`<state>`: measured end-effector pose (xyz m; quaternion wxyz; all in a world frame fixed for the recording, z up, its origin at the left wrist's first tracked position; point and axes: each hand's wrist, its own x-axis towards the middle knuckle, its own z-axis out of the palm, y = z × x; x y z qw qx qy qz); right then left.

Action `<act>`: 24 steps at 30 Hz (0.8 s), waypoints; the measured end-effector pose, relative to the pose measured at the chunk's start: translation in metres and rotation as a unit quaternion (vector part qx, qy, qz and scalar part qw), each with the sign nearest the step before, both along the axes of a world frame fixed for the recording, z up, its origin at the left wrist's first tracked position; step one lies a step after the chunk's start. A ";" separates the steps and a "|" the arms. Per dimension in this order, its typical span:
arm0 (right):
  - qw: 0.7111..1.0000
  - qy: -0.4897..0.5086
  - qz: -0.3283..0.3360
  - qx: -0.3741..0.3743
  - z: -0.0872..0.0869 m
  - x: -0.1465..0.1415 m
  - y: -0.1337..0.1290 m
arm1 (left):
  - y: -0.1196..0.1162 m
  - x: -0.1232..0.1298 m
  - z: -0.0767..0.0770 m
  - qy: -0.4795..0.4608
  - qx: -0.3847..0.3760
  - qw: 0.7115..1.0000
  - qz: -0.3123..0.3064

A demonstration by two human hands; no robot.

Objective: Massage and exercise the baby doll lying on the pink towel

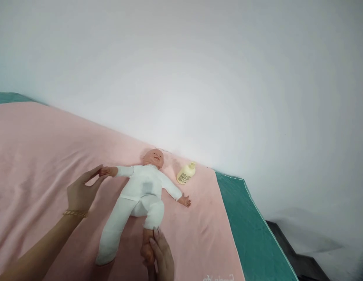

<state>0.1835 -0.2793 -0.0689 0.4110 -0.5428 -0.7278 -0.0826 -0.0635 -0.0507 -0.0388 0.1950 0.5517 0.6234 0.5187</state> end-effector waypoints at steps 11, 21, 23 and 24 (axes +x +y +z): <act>0.987 0.107 -0.003 -0.122 0.063 0.013 0.074 | -0.030 0.077 0.026 0.121 0.065 0.925 -0.353; 0.991 0.095 -0.008 -0.094 0.054 0.009 0.043 | -0.014 0.047 0.017 0.055 0.062 0.974 -0.208; 0.995 0.062 -0.002 -0.074 0.048 0.005 0.029 | -0.009 0.036 0.016 0.021 0.078 0.987 -0.138; 0.997 0.044 0.004 -0.063 0.043 0.002 0.022 | -0.006 0.030 0.016 0.003 0.076 0.992 -0.100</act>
